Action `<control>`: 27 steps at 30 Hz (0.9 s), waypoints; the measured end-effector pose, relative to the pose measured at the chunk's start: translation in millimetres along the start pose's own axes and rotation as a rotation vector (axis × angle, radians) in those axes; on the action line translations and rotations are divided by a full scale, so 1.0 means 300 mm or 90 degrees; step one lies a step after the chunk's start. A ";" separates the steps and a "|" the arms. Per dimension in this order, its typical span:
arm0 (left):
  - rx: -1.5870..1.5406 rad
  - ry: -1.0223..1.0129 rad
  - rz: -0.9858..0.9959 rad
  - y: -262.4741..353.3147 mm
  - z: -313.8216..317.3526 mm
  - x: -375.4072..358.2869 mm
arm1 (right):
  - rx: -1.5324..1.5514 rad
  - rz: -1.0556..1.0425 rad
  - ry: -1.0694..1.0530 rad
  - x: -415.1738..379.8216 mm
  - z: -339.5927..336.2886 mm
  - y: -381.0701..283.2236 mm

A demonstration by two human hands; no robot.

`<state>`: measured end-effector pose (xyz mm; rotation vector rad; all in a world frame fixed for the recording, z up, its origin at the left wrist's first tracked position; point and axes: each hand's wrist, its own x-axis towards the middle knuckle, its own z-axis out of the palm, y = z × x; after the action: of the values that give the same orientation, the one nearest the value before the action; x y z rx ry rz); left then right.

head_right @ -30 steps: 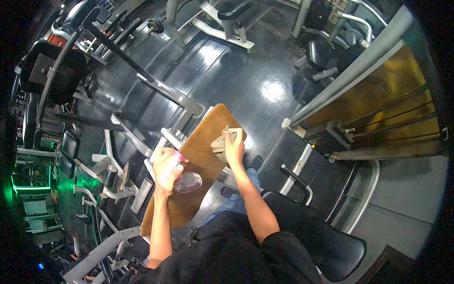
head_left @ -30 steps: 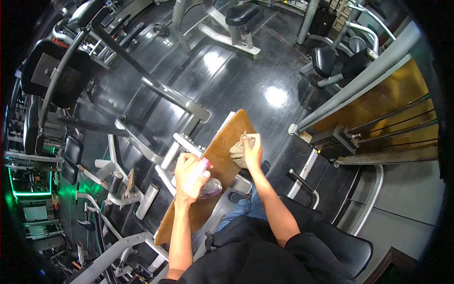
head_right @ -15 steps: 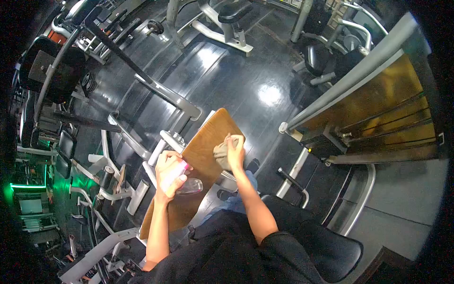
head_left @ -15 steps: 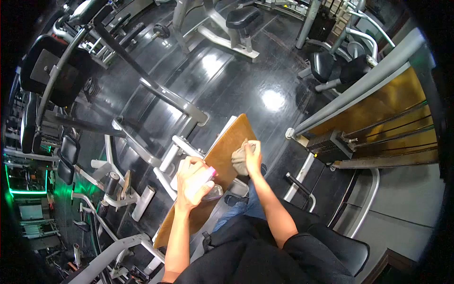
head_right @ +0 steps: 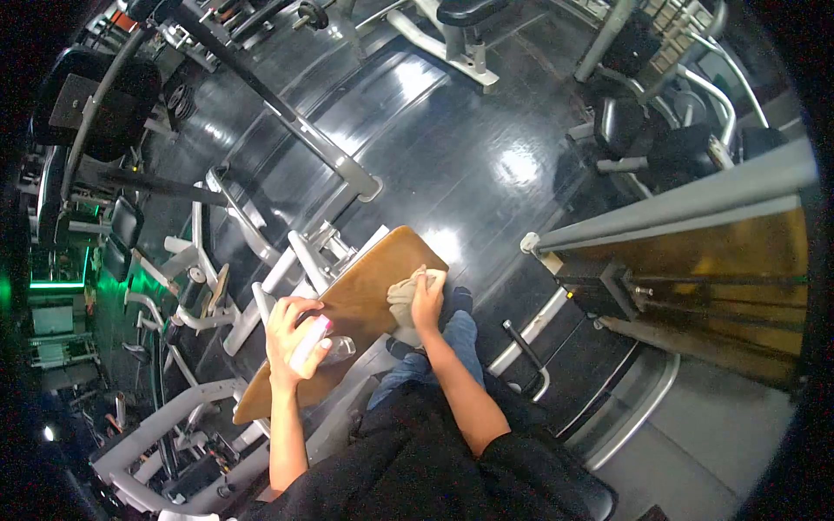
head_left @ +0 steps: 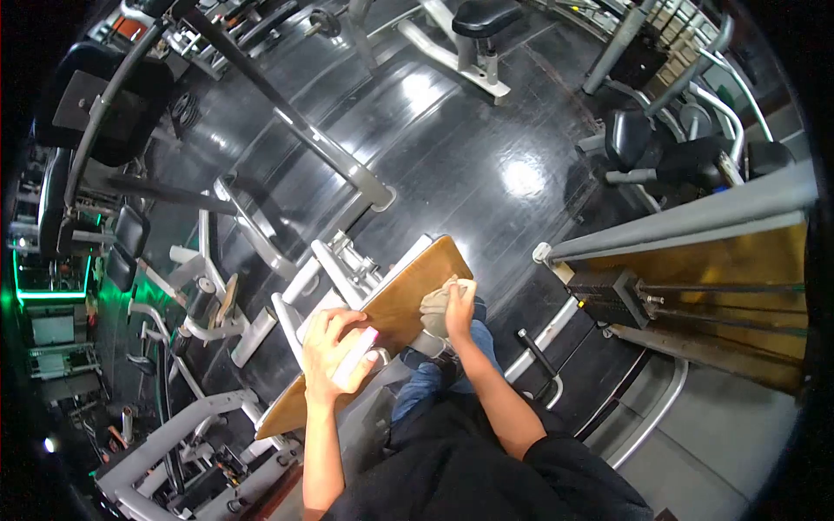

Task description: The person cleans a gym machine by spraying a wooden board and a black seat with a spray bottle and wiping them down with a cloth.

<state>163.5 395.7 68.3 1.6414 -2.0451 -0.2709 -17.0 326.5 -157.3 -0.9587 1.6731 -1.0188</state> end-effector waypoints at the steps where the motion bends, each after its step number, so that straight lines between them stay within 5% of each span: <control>1: 0.016 0.012 -0.012 0.002 0.004 0.002 | -0.006 0.050 -0.009 0.045 -0.008 -0.010; 6: 0.015 0.063 -0.065 0.011 0.022 0.003 | 0.015 0.041 -0.062 0.078 -0.058 -0.164; 9: 0.013 0.058 -0.087 0.010 0.026 -0.005 | 0.015 -0.077 -0.103 0.044 -0.069 -0.204; 13: -0.005 0.067 -0.091 0.017 0.024 0.005 | -0.030 -0.093 -0.103 0.087 -0.075 -0.082; 15: -0.013 0.072 -0.086 0.019 0.016 0.007 | -0.110 0.051 -0.096 0.131 -0.084 -0.003; 20: 0.018 0.046 -0.030 0.010 0.012 -0.003 | -0.093 0.016 -0.117 0.200 -0.083 0.074; 27: -0.006 0.089 0.043 0.000 0.025 -0.019 | 0.212 -0.072 -0.234 0.036 -0.110 -0.311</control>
<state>160.5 399.9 60.4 1.5366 -1.9871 -0.1387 -37.5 290.5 -66.9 -0.9567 1.1169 -1.0799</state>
